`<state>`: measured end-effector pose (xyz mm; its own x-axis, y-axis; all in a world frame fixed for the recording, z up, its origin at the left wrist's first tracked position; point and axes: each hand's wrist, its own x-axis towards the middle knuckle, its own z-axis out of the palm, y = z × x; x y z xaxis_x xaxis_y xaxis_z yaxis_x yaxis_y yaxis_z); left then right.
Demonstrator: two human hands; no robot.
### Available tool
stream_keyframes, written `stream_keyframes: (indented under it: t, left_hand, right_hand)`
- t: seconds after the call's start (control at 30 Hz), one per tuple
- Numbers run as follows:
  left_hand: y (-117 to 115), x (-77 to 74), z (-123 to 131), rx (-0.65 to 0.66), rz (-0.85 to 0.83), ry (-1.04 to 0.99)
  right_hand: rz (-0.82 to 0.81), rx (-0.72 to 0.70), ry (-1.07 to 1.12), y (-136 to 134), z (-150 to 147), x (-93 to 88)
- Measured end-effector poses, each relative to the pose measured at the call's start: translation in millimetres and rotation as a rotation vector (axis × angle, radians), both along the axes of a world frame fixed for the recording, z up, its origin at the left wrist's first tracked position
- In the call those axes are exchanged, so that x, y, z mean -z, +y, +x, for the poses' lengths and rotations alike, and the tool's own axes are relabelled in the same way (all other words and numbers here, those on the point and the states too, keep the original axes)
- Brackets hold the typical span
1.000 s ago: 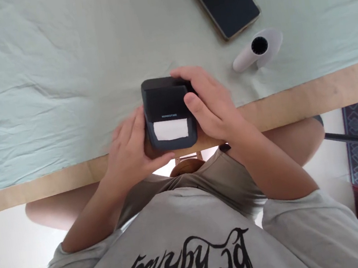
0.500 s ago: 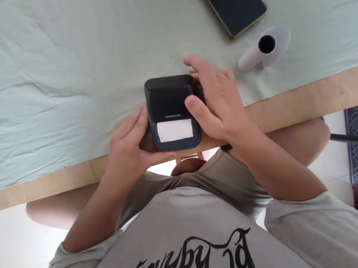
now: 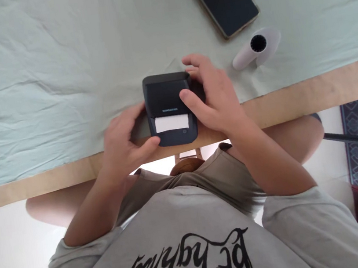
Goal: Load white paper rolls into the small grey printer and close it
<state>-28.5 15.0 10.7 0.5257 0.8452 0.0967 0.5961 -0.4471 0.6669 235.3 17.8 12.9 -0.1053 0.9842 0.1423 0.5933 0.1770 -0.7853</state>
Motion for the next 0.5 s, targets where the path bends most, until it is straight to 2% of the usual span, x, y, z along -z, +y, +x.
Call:
stream_keyframes:
  t: [0.23,0.37,0.5]
  left_hand:
    - [-1.7,1.1,3.2,-0.024,0.028,0.041]
    - [-2.1,2.7,3.4,-0.025,0.051,0.04]
    - [-1.8,3.5,2.5,-0.023,0.082,0.038]
  right_hand:
    - [0.035,-0.188,-0.03,2.5,15.8,-3.1]
    - [0.115,-0.109,-0.06,4.7,13.5,-13.8]
    - [0.207,0.079,-0.036,5.8,0.6,-34.4]
